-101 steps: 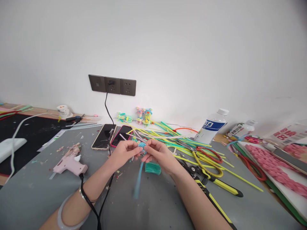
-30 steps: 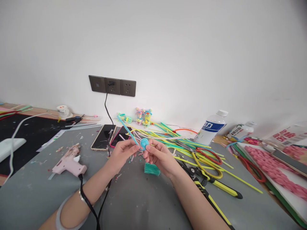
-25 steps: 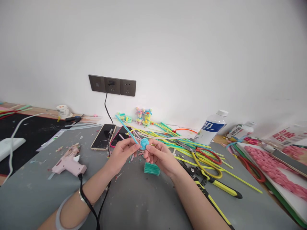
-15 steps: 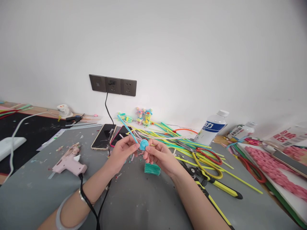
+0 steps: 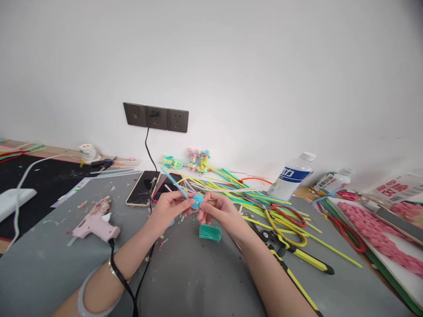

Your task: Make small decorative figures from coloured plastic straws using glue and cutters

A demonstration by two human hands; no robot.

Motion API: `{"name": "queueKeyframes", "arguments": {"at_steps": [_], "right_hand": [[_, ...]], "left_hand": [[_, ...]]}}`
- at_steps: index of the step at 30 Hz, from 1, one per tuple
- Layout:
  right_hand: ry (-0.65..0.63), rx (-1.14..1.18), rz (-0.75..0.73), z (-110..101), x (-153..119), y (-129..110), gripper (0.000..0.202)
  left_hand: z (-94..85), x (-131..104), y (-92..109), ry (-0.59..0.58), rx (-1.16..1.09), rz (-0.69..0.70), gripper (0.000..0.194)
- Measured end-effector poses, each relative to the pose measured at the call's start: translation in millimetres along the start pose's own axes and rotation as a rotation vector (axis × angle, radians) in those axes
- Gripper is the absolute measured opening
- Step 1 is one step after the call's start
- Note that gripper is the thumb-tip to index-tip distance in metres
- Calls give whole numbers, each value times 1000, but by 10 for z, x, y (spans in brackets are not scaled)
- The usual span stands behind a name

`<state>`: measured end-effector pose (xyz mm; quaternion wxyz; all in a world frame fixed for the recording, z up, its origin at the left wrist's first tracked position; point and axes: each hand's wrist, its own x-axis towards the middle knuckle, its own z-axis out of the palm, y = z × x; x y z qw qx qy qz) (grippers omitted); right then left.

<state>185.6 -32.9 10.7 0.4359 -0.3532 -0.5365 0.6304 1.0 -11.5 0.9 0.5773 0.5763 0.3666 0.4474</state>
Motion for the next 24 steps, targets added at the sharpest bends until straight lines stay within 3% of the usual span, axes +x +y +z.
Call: {"name": "queueKeyframes", "arguments": {"at_steps": [7,12,14,18,21,24], "right_hand": [[-34,-130,74,-75,-6,8,35],[-164,-213,158,-158,-42,-38,37],[-176,-227,136,-170,-49,-61,37],[-77,-212,-36,-121,-36,-63,35],[-129,-178,-47,-47,-29,-8,32],[-207,-136,-2,18,-32,60,32]], "left_hand": [[-84,37,-95,-97,61,-130,30],[-78,25,-71,-171,87,-216,31],[-59,15,-55,-208,84,-241,31],[-20,-23,-38,-342,58,-287,28],[-8,-55,-55,-449,50,-322,26],[-13,-64,-93,-481,43,-328,26]]}}
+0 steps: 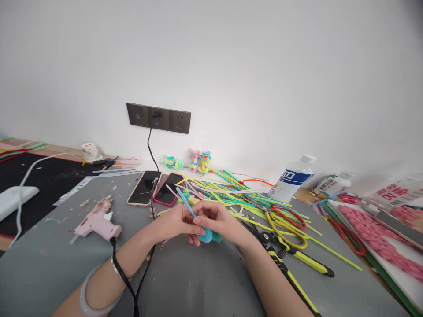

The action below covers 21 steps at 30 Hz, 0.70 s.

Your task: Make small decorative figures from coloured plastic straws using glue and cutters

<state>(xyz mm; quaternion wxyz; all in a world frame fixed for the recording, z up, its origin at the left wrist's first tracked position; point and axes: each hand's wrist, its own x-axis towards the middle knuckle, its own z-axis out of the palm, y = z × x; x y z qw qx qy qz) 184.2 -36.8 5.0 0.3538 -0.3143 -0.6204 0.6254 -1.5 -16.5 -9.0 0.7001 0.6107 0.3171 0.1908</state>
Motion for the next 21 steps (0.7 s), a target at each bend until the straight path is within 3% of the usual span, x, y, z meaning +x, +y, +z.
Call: {"name": "queueKeyframes", "arguments": {"at_steps": [3,9,14,21], "right_hand": [[8,-2,-16,24,17,28,31],[326,-90,-50,-80,53,28,35],[372,-82,-62,-131,44,18,35],[440,-33,-168,-134,50,-9,32]], "left_hand": [[-19,13,-21,-5,-6,-11,28],[-45,29,16,32,24,-23,28],[-52,34,33,65,-9,-28,28],[-91,31,52,209,-45,24,30]]}}
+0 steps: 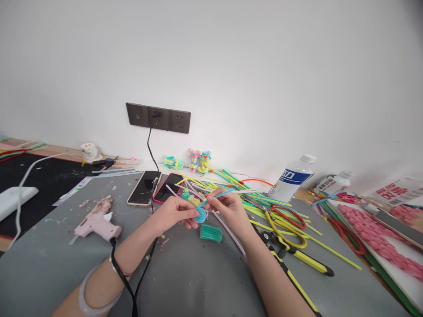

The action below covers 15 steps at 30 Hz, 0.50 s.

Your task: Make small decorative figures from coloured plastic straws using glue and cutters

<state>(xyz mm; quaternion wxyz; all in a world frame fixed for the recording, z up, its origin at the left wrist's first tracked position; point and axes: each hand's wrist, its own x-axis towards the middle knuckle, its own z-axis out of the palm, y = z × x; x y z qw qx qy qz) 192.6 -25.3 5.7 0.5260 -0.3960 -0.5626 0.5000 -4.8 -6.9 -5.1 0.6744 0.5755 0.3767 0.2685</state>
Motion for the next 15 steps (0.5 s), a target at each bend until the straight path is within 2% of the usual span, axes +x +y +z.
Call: {"name": "queueKeyframes", "arguments": {"at_steps": [5,12,15], "right_hand": [[-1,4,-17,-21,2,21,28],[-167,-169,-97,-73,-37,-79,8],[-226,-241,-138,-146,-38,-129,18]], "left_hand": [[-1,6,2,65,-69,31,32],[24,-5,32,116,-152,69,35],[21,-5,49,143,-167,82,36]]}}
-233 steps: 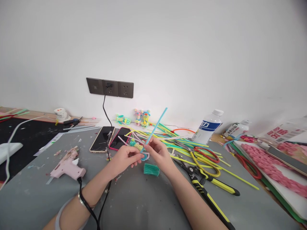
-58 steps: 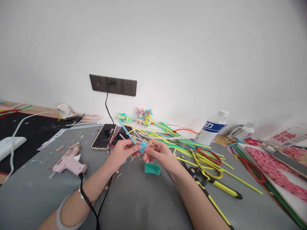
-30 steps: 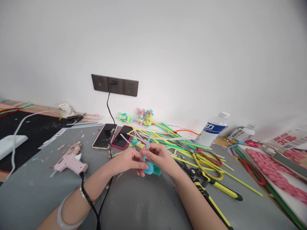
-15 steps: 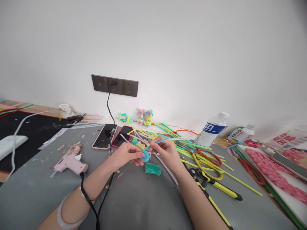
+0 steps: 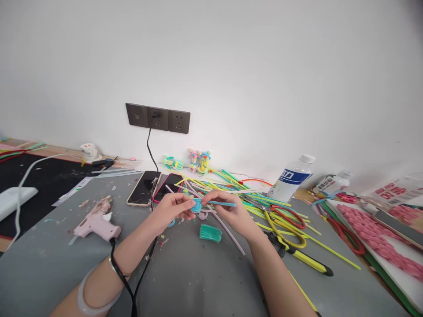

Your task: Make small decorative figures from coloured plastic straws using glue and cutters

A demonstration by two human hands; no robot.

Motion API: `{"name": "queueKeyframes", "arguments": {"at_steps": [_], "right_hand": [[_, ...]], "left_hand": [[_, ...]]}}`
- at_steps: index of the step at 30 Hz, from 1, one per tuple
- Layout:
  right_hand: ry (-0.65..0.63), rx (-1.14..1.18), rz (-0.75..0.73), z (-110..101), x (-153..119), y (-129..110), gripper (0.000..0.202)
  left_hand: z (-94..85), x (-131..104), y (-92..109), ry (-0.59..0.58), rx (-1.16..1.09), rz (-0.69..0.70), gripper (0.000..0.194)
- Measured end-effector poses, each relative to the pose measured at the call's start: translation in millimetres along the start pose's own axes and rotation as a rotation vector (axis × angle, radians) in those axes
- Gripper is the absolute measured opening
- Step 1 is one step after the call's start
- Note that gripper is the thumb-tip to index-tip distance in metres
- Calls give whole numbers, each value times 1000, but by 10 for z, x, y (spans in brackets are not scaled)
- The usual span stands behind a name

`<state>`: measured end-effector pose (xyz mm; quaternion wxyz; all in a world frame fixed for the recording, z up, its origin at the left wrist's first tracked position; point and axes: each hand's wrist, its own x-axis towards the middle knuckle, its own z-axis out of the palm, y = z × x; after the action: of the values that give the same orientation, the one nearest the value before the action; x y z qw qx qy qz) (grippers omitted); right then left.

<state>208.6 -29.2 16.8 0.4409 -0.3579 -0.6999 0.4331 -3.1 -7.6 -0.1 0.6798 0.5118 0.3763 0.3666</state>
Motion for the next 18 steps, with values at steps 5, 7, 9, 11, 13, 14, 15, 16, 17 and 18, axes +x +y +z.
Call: {"name": "queueKeyframes", "arguments": {"at_steps": [5,7,9,11,13,14,15,16,17,18], "right_hand": [[-208,95,-32,-133,-41,-24,28],[-268,137,-23,-145,-55,-33,41],[-258,133,6,-122,-57,-32,51],[-223,127,94,-71,-49,-16,46],[-181,149,220,-5,-38,12,35],[-164,166,271,27,-32,27,34],[-148,181,302,56,-27,41,35],[-137,191,314,81,-23,54,36],[-127,197,315,102,-19,64,37],[-120,200,308,117,-17,72,37]], "left_hand": [[-33,22,-5,31,7,62,34],[-52,32,-17,36,39,68,34],[-64,35,-29,30,97,59,34],[-67,34,-38,4,182,47,32],[-61,29,-44,-42,261,42,30],[-57,26,-47,-67,290,40,30],[-52,23,-49,-89,307,39,30],[-47,21,-52,-108,316,36,30],[-43,19,-54,-120,319,32,30],[-40,17,-55,-129,320,27,30]]}}
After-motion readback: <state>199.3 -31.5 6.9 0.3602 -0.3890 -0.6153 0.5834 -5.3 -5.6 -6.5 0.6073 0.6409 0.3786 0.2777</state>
